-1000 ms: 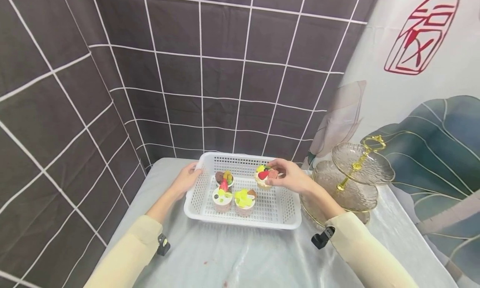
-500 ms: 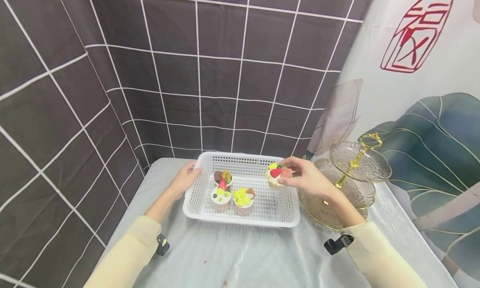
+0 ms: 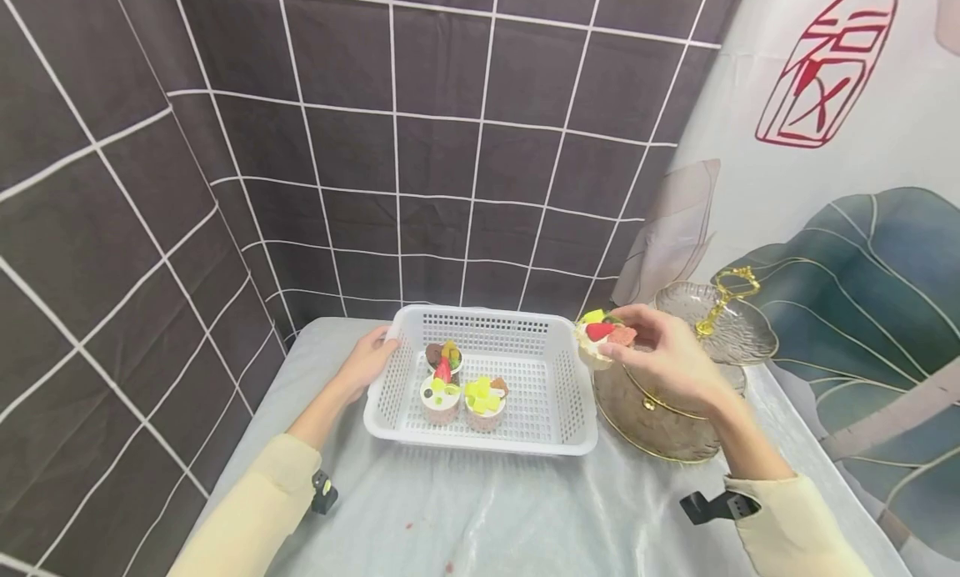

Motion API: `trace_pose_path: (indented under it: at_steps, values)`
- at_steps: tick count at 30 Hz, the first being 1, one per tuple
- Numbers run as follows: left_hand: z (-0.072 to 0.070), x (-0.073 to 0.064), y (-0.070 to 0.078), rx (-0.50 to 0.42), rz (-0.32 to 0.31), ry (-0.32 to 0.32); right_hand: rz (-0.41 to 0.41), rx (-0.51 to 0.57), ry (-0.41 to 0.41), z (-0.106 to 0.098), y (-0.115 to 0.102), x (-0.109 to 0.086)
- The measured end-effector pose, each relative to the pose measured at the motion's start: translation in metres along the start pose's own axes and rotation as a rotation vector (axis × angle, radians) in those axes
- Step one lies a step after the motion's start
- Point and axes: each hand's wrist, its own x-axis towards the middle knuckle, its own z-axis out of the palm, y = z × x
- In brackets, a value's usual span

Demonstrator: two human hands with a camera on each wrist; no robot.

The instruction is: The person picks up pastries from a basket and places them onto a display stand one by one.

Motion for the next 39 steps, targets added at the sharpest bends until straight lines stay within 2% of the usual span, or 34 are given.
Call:
trace_pose_path:
  at_steps: [5, 10, 19, 26, 32, 39]
  values:
    - [0.000, 0.000, 0.001, 0.003, -0.006, -0.008, -0.007, -0.041, 0.108, -0.023, -0.004, -0.009]
    - [0.000, -0.001, 0.001, 0.014, -0.003, -0.008, 0.060, -0.101, 0.193, -0.044, -0.006, -0.019]
    - [0.000, 0.000, 0.001, 0.015, 0.001, -0.007, 0.168, -0.116, 0.296, -0.072, 0.003, -0.031]
    - [-0.001, -0.001, 0.000, 0.003, -0.013, -0.006, 0.256, -0.153, 0.346, -0.076, 0.014, -0.032]
    - [0.000, -0.002, 0.000, 0.002, -0.010, -0.009, 0.330, -0.233, 0.379, -0.072, 0.023, -0.033]
    - [-0.001, -0.002, 0.001, -0.009, -0.005, -0.003, 0.338, -0.285, 0.423, -0.067, 0.026, -0.031]
